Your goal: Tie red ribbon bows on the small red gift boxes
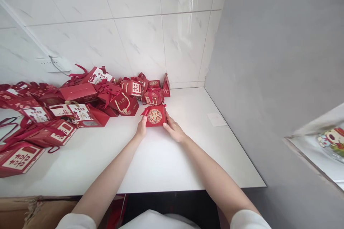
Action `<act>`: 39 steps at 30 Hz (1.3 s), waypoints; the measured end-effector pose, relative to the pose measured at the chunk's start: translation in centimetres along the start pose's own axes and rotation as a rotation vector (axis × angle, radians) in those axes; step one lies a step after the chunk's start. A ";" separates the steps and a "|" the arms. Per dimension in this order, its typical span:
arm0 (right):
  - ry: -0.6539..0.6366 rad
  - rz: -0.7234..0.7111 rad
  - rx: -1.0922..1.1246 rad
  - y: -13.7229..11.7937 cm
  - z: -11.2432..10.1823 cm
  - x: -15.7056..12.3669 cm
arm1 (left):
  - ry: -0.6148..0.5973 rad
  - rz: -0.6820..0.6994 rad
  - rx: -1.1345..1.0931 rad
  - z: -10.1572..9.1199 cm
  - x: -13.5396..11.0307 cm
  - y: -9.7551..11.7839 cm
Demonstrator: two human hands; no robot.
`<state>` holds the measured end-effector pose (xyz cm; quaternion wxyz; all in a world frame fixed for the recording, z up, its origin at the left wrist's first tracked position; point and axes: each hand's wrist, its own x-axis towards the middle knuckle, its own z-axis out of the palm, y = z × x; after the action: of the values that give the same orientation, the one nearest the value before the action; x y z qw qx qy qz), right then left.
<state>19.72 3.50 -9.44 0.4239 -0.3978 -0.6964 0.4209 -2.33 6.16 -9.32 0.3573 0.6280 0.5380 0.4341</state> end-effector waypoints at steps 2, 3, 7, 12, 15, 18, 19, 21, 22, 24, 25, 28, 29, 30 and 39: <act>-0.013 -0.011 0.063 0.0 0.1 -0.3 | 0.016 -0.024 -0.025 0.0 -0.3 0.4; -0.019 -0.010 0.100 -0.1 0.2 -0.4 | 0.015 -0.025 -0.038 0.0 -0.5 0.6; 0.003 0.000 0.244 -0.4 0.5 -0.7 | -0.080 0.052 -0.108 -0.4 -1.1 1.6; 0.013 -0.024 0.297 -0.3 0.3 -0.6 | -0.321 0.203 -0.273 -0.8 -1.2 1.7; -0.012 -0.017 0.311 -0.1 -0.1 -0.5 | -0.313 0.181 -0.272 -0.9 -0.9 1.3; 0.001 -0.026 0.293 0.0 -0.2 -0.4 | -0.265 0.180 -0.252 -1.1 -0.7 0.8; 0.007 -0.039 0.290 0.0 -0.3 -0.5 | -0.243 0.185 -0.249 -1.1 -0.7 0.7; 0.018 -0.069 0.291 -0.1 -0.3 -0.5 | -0.203 0.190 -0.250 -1.2 -0.8 0.5; 0.025 -0.080 0.292 -0.2 -0.3 -0.5 | -0.188 0.191 -0.256 -1.2 -0.8 0.4; 0.044 -0.091 0.284 -0.3 -0.4 -0.5 | -0.173 0.195 -0.269 -1.1 -0.7 0.3; 0.054 -0.092 0.276 -0.3 -0.4 -0.5 | -0.173 0.195 -0.272 -1.1 -0.7 0.3; 0.079 -0.088 0.246 -0.1 -0.5 -0.5 | -0.185 0.188 -0.269 -0.9 -0.5 0.3; 0.088 -0.087 0.236 0.0 -0.6 -0.4 | -0.186 0.182 -0.269 -0.9 -0.5 0.3; 0.096 -0.084 0.228 0.0 -0.5 -0.4 | -0.185 0.173 -0.273 -0.9 -0.5 0.3; 0.125 -0.019 0.228 0.5 -0.2 -0.1 | -0.192 0.157 -0.296 -0.9 -0.5 0.1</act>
<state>20.07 3.63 -9.89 0.5129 -0.3660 -0.6200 0.4675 -3.11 5.65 -8.96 0.4603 0.6472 0.3810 0.4733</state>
